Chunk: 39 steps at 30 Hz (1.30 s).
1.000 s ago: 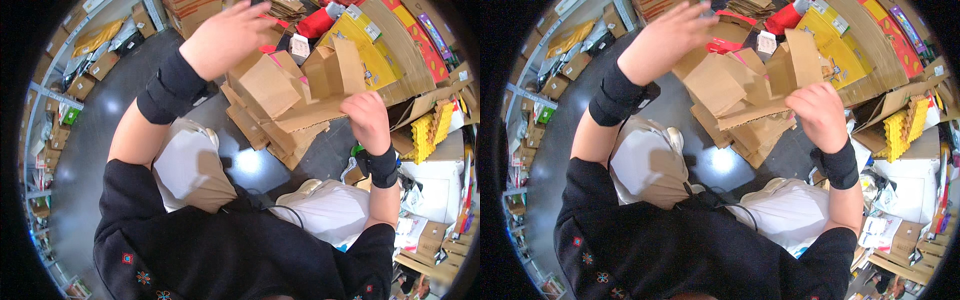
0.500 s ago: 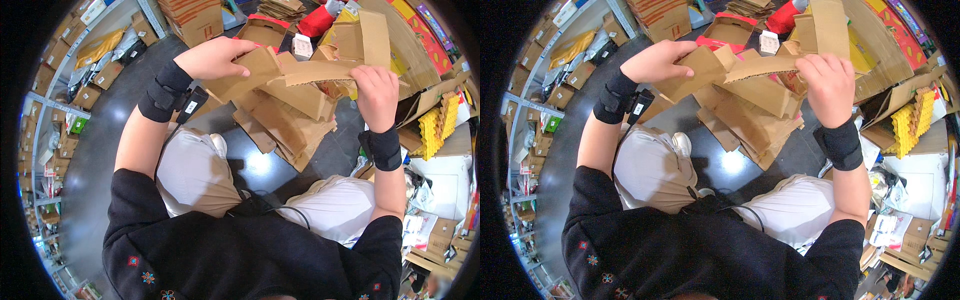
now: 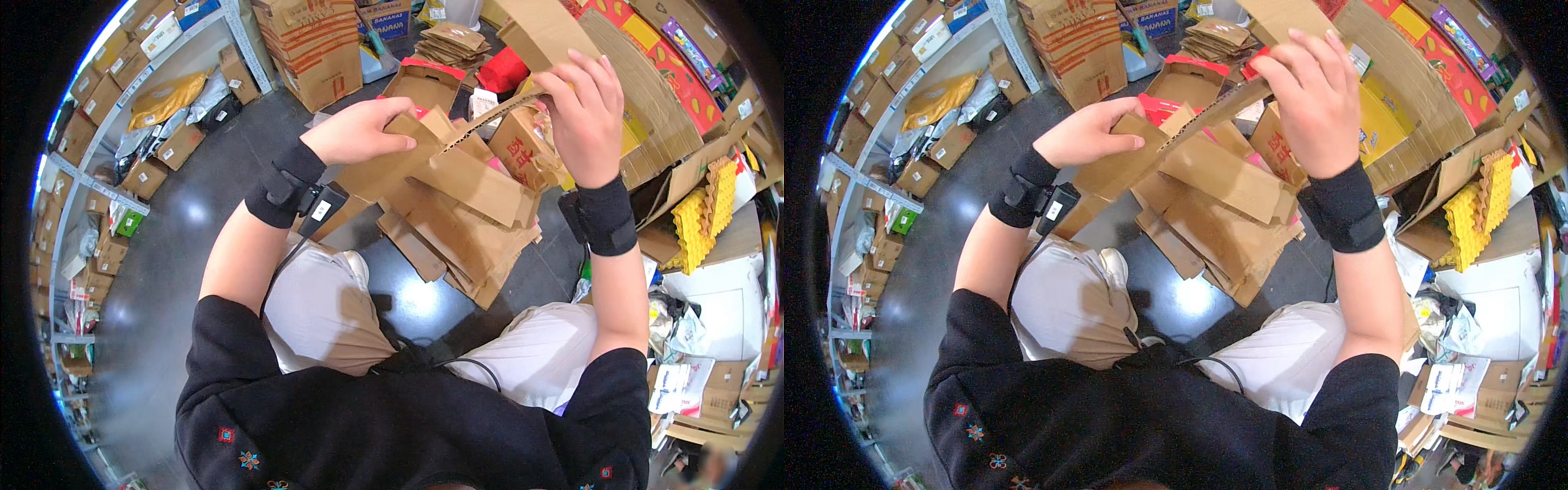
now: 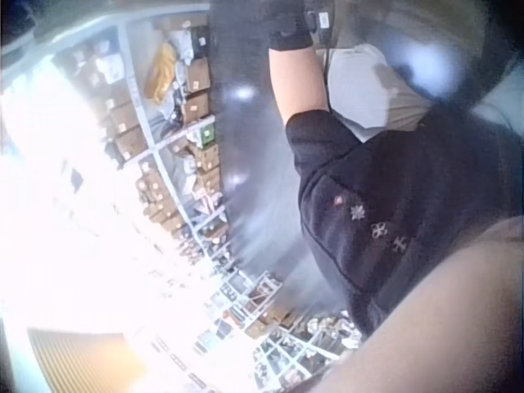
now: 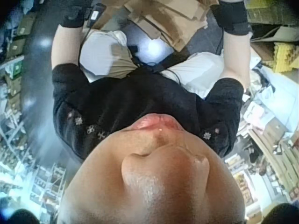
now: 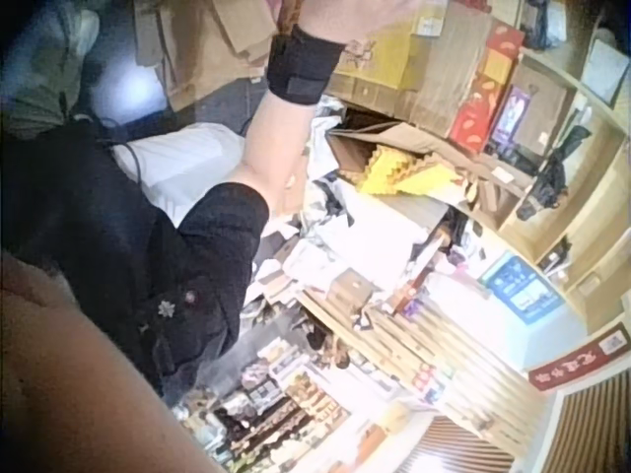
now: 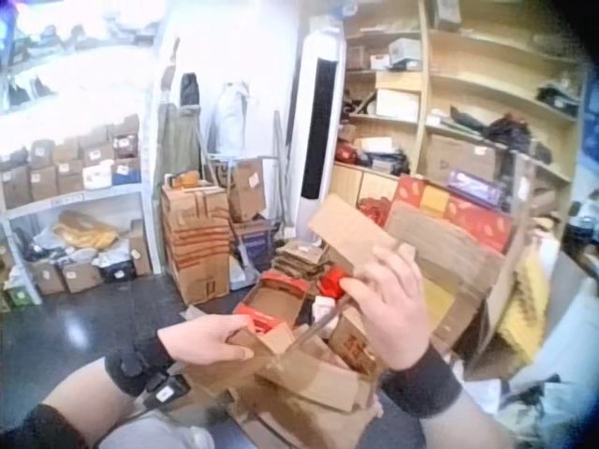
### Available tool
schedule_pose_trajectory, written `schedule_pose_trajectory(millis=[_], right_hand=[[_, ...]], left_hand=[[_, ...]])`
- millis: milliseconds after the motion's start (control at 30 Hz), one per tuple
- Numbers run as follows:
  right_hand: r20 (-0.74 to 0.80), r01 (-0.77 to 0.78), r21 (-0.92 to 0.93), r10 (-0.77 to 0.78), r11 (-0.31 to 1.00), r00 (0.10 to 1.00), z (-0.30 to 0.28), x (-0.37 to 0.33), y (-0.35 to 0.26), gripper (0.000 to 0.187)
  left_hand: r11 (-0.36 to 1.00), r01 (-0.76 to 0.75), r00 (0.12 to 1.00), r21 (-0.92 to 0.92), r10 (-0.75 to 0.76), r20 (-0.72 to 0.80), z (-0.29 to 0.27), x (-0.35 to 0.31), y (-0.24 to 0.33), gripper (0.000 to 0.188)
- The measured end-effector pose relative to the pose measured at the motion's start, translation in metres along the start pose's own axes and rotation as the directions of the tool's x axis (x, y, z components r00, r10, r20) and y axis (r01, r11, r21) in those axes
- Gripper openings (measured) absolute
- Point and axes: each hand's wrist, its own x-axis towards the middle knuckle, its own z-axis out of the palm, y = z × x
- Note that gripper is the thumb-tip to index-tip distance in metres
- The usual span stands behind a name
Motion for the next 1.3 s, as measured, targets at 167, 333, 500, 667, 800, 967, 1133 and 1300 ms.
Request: schedule_pose_trajectory(millis=[167, 333, 500, 667, 800, 967, 1133, 1300], right_hand=[[-0.024, -0.285, 0.221, 0.298, 0.932, 0.954, 0.029, 0.006, -0.018, 0.064], [0.213, -0.498, 0.335, 0.451, 0.800, 0.867, 0.051, -0.027, -0.010, 0.069], [0.423, -0.669, 0.379, 0.523, 0.640, 0.740, 0.058, -0.052, -0.003, 0.065], [0.509, -0.674, 0.446, 0.452, 0.589, 0.732, 0.049, -0.064, 0.007, 0.058], [0.464, -0.512, 0.437, 0.302, 0.740, 0.833, 0.031, -0.058, 0.008, 0.066], [0.589, -0.373, 0.439, 0.052, 0.817, 0.807, 0.011, -0.048, 0.006, 0.076], [0.561, -0.413, 0.491, 0.085, 0.767, 0.824, 0.015, -0.062, -0.005, 0.060], [0.223, -0.297, 0.309, 0.234, 0.904, 0.946, 0.019, -0.068, 0.006, 0.054]], left_hand=[[0.994, 0.107, 0.982, -0.032, -0.111, -0.155, -0.002, 0.000, -0.001, 0.039], [0.928, 0.152, 0.945, -0.339, -0.237, -0.225, -0.020, -0.007, 0.020, 0.058], [0.815, -0.119, 0.891, -0.566, -0.164, -0.424, -0.029, -0.006, 0.001, 0.043], [0.827, -0.114, 0.835, -0.551, -0.221, -0.504, -0.037, -0.008, 0.000, 0.032], [0.896, -0.091, 0.849, -0.435, -0.159, -0.505, -0.034, -0.005, 0.002, 0.028], [0.996, -0.068, 0.815, -0.056, 0.023, -0.579, -0.032, -0.017, 0.013, 0.022], [0.932, -0.344, 0.762, 0.109, 0.346, -0.547, -0.035, -0.022, 0.036, 0.022], [0.700, -0.514, 0.575, 0.496, 0.710, -0.405, -0.034, -0.017, 0.060, 0.022]])
